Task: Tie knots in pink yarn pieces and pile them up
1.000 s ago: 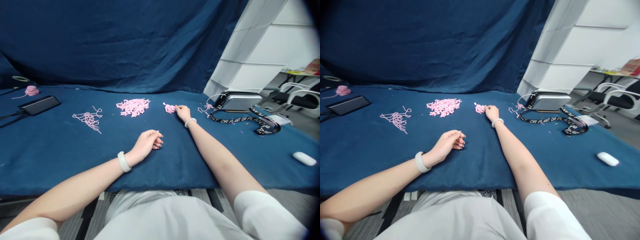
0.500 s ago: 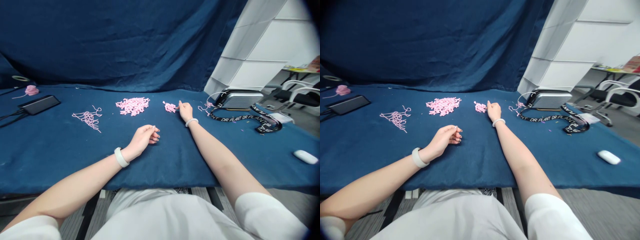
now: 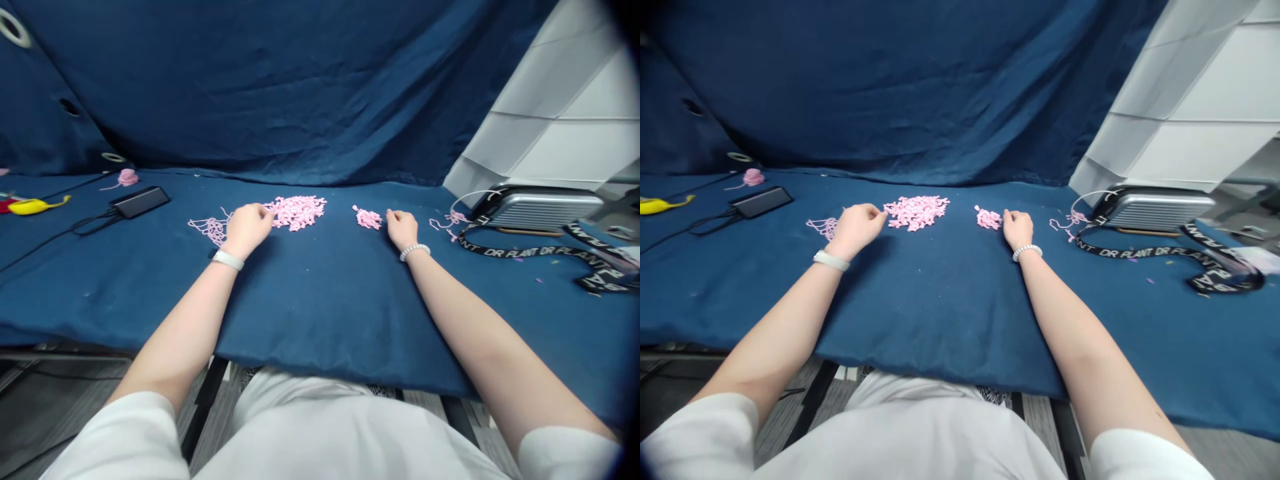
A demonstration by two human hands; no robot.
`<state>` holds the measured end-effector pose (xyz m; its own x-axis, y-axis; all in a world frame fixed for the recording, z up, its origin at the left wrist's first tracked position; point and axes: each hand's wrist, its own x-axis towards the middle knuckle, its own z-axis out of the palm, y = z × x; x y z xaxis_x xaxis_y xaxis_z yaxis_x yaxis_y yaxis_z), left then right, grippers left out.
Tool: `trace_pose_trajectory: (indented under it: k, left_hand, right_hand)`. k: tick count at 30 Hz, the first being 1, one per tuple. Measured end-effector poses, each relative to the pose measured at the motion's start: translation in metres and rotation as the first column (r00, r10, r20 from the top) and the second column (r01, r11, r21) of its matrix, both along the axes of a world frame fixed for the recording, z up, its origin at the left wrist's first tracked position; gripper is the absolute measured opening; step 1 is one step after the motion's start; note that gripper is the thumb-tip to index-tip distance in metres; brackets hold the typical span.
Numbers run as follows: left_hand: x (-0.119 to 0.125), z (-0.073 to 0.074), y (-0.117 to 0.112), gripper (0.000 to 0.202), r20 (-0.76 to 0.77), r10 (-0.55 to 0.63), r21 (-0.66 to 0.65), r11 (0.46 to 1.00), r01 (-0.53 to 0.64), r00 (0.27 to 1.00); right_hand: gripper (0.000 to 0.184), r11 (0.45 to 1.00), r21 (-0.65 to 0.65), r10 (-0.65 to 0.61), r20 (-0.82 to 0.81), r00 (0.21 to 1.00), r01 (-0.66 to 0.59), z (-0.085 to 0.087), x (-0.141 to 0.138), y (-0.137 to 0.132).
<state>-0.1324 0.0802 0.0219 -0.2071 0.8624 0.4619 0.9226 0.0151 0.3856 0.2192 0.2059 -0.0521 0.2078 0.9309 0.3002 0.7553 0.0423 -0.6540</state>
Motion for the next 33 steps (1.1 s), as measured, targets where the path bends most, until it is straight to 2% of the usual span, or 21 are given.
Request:
trace_pose_trajectory:
  k: [2,5,6,9,13,18,21,26,30,33]
  left_hand:
    - [-0.037,-0.002,0.005,0.029,-0.039,0.189,0.010,0.982,-0.189,0.981]
    - [-0.086,-0.016,0.008,0.035,-0.070,0.421,0.033,0.907,-0.420,0.904]
    - [-0.097,-0.022,0.009,0.038,-0.065,0.467,0.014,0.884,-0.467,0.882]
    - [-0.115,-0.041,0.017,0.043,-0.054,0.462,-0.047,0.884,-0.464,0.885]
    - [-0.111,-0.053,0.037,0.045,-0.076,0.406,-0.045,0.911,-0.410,0.911]
    - [-0.108,-0.053,0.054,0.023,-0.036,0.384,-0.084,0.919,-0.386,0.923]
    - [-0.111,-0.044,0.056,0.026,0.053,0.356,-0.056,0.934,-0.353,0.933]
    - [-0.106,-0.017,0.064,0.034,0.269,0.244,0.038,0.964,-0.263,0.932]
    - [-0.086,-0.008,0.067,0.031,0.397,0.118,0.099,0.980,-0.171,0.910]
    - [-0.060,-0.005,0.059,0.031,0.455,0.025,0.123,0.988,-0.090,0.890]
  right_hand:
    - [0.056,0.999,0.035,-0.005,-0.009,1.000,0.005,-0.001,0.000,0.001]
    - [0.054,0.998,0.068,-0.001,-0.023,1.000,0.003,-0.004,0.000,0.003]
    - [0.054,0.997,0.074,0.002,-0.026,1.000,0.000,-0.005,0.000,0.004]
    - [0.053,0.996,0.084,0.013,-0.030,0.999,-0.010,-0.007,0.001,0.006]
    - [0.055,0.995,0.093,0.026,-0.030,0.999,-0.023,-0.009,0.001,0.006]
    - [0.050,0.995,0.093,0.042,-0.028,0.999,-0.039,-0.010,-0.001,0.005]
    - [0.047,0.994,0.101,0.050,-0.035,0.998,-0.046,-0.007,-0.002,0.003]
    - [0.039,0.988,0.138,0.083,-0.063,0.995,-0.074,0.004,-0.006,-0.005]
    - [0.039,0.979,0.169,0.134,-0.112,0.985,-0.114,0.013,-0.014,-0.010]
    - [0.042,0.973,0.156,0.196,-0.181,0.964,-0.169,0.024,-0.031,-0.017]
